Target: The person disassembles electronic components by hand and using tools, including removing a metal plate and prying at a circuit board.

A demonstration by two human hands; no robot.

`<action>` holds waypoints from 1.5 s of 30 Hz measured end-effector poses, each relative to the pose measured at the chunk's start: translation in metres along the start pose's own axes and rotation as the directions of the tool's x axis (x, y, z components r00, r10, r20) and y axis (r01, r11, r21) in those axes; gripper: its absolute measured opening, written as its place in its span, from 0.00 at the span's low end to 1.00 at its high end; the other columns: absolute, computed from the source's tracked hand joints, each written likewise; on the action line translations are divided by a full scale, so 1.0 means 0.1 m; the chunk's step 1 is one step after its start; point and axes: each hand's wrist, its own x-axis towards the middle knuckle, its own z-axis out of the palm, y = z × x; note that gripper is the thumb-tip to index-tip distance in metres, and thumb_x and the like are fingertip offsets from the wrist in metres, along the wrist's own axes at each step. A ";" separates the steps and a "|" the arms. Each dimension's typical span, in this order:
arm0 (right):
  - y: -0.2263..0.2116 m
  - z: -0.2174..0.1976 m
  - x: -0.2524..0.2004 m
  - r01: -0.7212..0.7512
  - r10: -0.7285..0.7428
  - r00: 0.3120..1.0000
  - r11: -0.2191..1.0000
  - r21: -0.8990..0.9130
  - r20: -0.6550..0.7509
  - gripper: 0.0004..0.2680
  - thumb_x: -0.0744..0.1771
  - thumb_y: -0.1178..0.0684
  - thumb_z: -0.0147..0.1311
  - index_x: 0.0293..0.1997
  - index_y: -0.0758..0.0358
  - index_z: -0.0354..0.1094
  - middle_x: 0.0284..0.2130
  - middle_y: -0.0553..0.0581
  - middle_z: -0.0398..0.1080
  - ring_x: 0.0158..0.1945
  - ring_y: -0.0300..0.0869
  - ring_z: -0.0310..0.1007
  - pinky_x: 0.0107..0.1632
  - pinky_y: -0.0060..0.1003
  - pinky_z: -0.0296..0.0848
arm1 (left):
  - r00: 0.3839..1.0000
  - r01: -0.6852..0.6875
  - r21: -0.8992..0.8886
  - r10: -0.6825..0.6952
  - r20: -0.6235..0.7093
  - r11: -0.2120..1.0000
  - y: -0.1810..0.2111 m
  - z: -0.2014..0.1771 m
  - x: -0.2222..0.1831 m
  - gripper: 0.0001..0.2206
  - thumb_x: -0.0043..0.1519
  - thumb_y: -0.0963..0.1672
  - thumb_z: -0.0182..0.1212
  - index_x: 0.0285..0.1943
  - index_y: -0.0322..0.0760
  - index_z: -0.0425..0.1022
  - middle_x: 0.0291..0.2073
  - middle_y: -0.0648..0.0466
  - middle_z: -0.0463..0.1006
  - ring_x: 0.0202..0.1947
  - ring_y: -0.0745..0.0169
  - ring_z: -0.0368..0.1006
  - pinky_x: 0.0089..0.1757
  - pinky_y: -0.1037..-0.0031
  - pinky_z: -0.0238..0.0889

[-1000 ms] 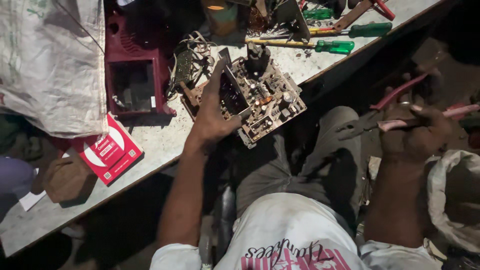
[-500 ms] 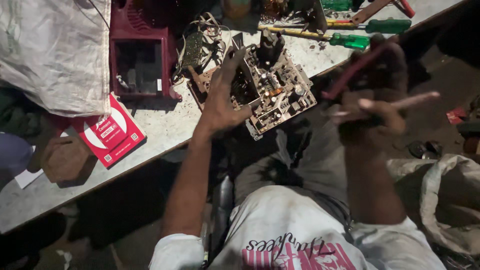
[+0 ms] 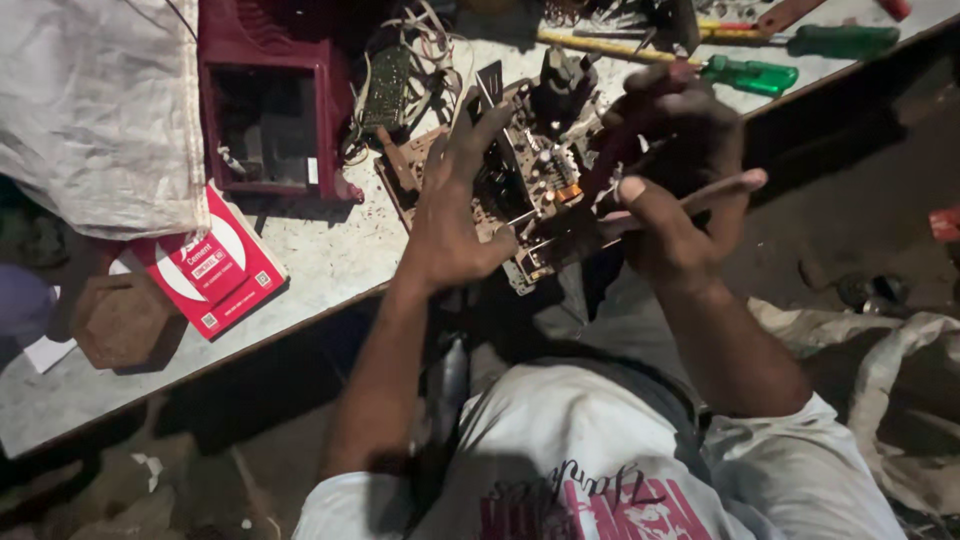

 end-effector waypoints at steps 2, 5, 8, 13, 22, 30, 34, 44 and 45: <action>0.04 0.01 0.01 0.036 -0.036 0.999 0.999 -0.029 -0.013 0.16 0.67 0.68 0.54 0.59 0.60 0.57 0.55 0.61 0.63 0.54 0.44 0.68 0.51 0.37 0.72 | 1.000 -0.006 -0.016 0.006 -0.010 1.000 0.02 -0.01 0.00 0.51 0.44 0.44 0.64 0.83 0.44 0.46 0.78 0.43 0.60 0.80 0.37 0.53 0.76 0.48 0.42; 0.01 0.08 0.00 0.031 -0.036 0.998 0.993 -0.113 -0.045 0.15 0.65 0.68 0.52 0.51 0.56 0.53 0.52 0.61 0.62 0.55 0.45 0.68 0.35 0.32 0.74 | 0.999 0.043 -0.020 -0.043 0.017 0.999 0.06 -0.01 0.02 0.53 0.40 0.45 0.63 0.82 0.42 0.46 0.78 0.41 0.57 0.78 0.33 0.53 0.74 0.47 0.40; -0.04 0.14 -0.02 0.078 -0.072 0.995 0.992 -0.096 0.068 0.18 0.68 0.68 0.52 0.61 0.53 0.50 0.47 0.60 0.67 0.42 0.38 0.71 0.32 0.28 0.72 | 1.000 -0.015 0.011 0.015 -0.027 1.000 0.02 -0.03 0.04 0.48 0.48 0.48 0.63 0.82 0.48 0.47 0.82 0.35 0.44 0.78 0.32 0.54 0.74 0.48 0.50; -0.02 0.07 -0.13 -0.099 0.102 0.995 0.983 -0.154 0.007 0.15 0.72 0.63 0.51 0.65 0.65 0.53 0.43 0.58 0.64 0.40 0.37 0.64 0.40 0.30 0.66 | 0.980 -0.001 0.232 0.047 -0.193 0.973 -0.08 0.21 0.19 0.45 0.60 0.60 0.64 0.81 0.49 0.42 0.80 0.37 0.46 0.77 0.36 0.54 0.69 0.38 0.44; 0.29 0.05 0.21 -0.146 0.142 0.989 0.977 -0.158 -0.040 0.11 0.74 0.55 0.50 0.63 0.67 0.58 0.42 0.55 0.63 0.38 0.37 0.62 0.41 0.31 0.65 | 0.978 0.018 0.222 0.029 -0.208 0.975 -0.10 0.32 0.19 0.41 0.66 0.51 0.60 0.84 0.47 0.37 0.77 0.46 0.56 0.76 0.41 0.55 0.70 0.44 0.44; 0.50 0.02 0.50 -0.317 0.315 0.948 0.935 -0.156 -0.038 0.09 0.75 0.50 0.55 0.56 0.65 0.64 0.34 0.46 0.60 0.33 0.33 0.59 0.36 0.28 0.59 | 0.979 0.029 0.217 0.016 -0.203 0.976 -0.02 0.29 0.15 0.37 0.66 0.52 0.57 0.82 0.44 0.42 0.75 0.41 0.56 0.76 0.38 0.54 0.69 0.45 0.45; 0.48 0.03 0.56 -0.324 0.320 0.946 0.932 -0.163 -0.049 0.08 0.75 0.50 0.56 0.53 0.63 0.66 0.32 0.46 0.61 0.33 0.32 0.60 0.36 0.29 0.60 | 0.980 0.030 0.214 0.014 -0.200 0.976 -0.04 0.26 0.20 0.37 0.68 0.53 0.55 0.82 0.42 0.42 0.76 0.42 0.57 0.77 0.40 0.54 0.69 0.46 0.43; 0.66 0.02 0.66 -0.386 0.387 0.919 0.922 0.031 -0.077 0.06 0.74 0.55 0.56 0.47 0.62 0.62 0.31 0.49 0.63 0.29 0.36 0.61 0.33 0.32 0.60 | 0.976 0.010 0.226 0.040 -0.215 0.974 -0.05 0.29 0.17 0.35 0.70 0.54 0.53 0.83 0.44 0.43 0.73 0.41 0.59 0.75 0.42 0.55 0.69 0.50 0.43; 0.67 0.02 0.67 -0.390 0.390 0.918 0.921 0.014 -0.067 0.07 0.75 0.54 0.55 0.46 0.63 0.61 0.30 0.49 0.62 0.28 0.36 0.60 0.32 0.33 0.60 | 0.976 0.011 0.227 0.039 -0.213 0.974 -0.06 0.30 0.17 0.33 0.72 0.55 0.50 0.83 0.44 0.43 0.73 0.43 0.60 0.75 0.43 0.55 0.70 0.51 0.44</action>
